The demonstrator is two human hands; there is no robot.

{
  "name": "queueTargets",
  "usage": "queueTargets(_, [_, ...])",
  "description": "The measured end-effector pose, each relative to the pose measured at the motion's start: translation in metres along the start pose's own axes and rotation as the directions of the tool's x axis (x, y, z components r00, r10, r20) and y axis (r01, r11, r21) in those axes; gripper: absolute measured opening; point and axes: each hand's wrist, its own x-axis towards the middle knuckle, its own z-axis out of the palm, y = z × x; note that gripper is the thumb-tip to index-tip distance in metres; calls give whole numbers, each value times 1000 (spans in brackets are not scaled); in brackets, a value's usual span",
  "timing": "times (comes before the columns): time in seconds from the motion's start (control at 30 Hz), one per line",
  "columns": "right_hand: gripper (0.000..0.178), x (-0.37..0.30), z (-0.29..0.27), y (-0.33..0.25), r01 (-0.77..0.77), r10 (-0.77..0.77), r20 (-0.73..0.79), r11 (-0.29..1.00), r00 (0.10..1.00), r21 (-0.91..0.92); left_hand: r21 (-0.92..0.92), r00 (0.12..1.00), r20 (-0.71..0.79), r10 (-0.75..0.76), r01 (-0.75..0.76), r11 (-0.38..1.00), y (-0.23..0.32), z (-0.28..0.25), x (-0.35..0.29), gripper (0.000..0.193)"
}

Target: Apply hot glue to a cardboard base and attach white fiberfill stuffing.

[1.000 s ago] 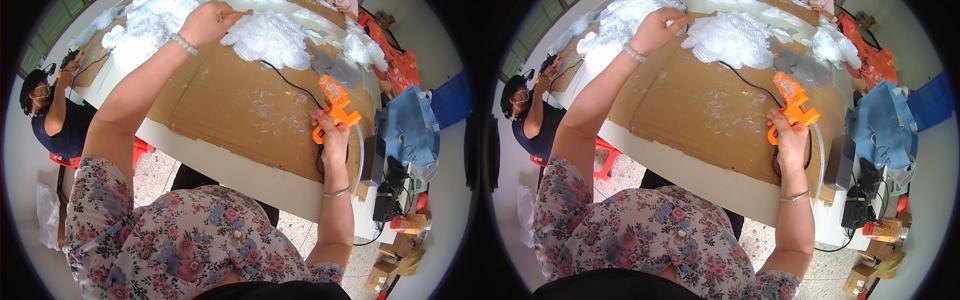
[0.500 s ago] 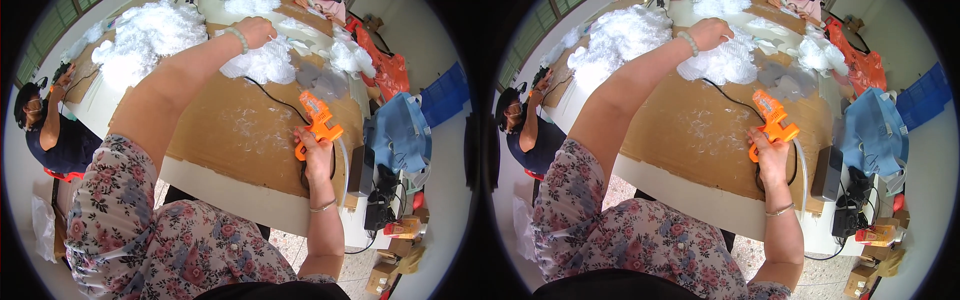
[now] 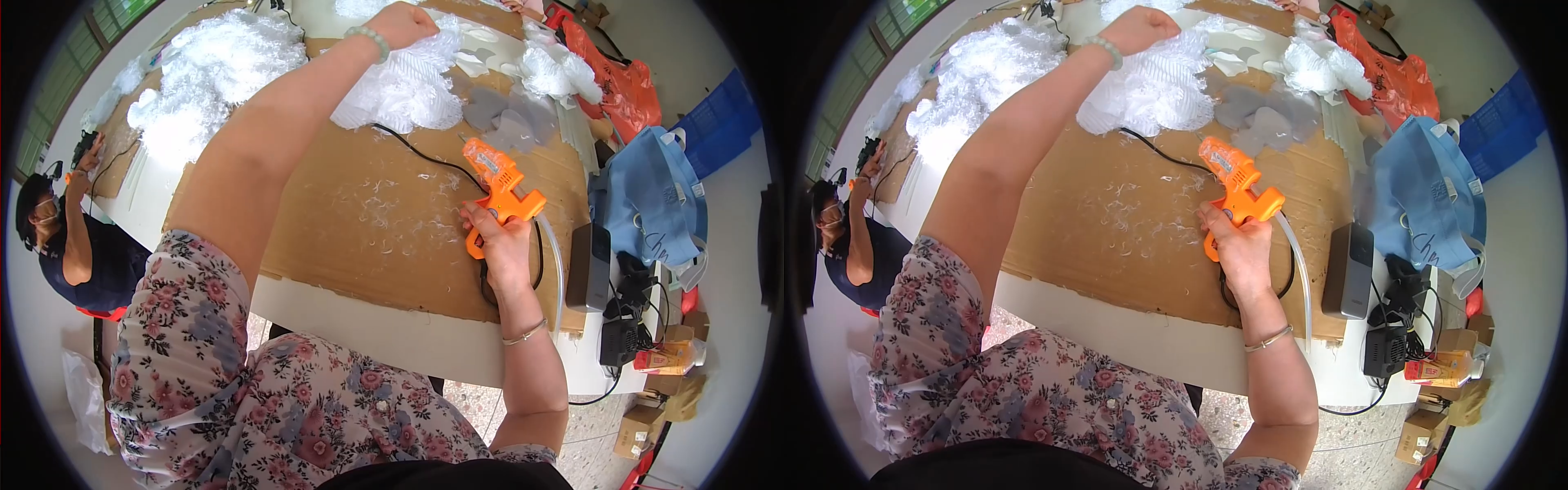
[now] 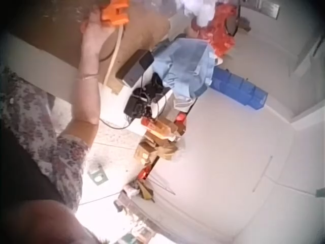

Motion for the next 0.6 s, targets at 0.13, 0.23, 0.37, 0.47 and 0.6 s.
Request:
queueTargets(0.13, [23,1,-1,3,10,-10,29,1000,1000,5,-338,994,-28,-105,89,937,16,-27,-13,17])
queueTargets(0.23, [29,3,3,1,51,-53,46,998,998,36,-522,988,51,-146,151,839,32,-43,-45,17])
queueTargets(0.37, [34,7,-2,7,101,-104,32,991,994,92,-499,969,140,-205,248,831,80,-47,-112,30])
queueTargets(0.47, [34,7,-1,9,137,-136,-26,990,990,42,-450,951,247,-188,284,847,73,-33,-131,31])
queueTargets(0.6, [34,1,8,13,152,-150,-27,987,988,60,-518,943,226,-243,328,790,63,-27,-146,31])
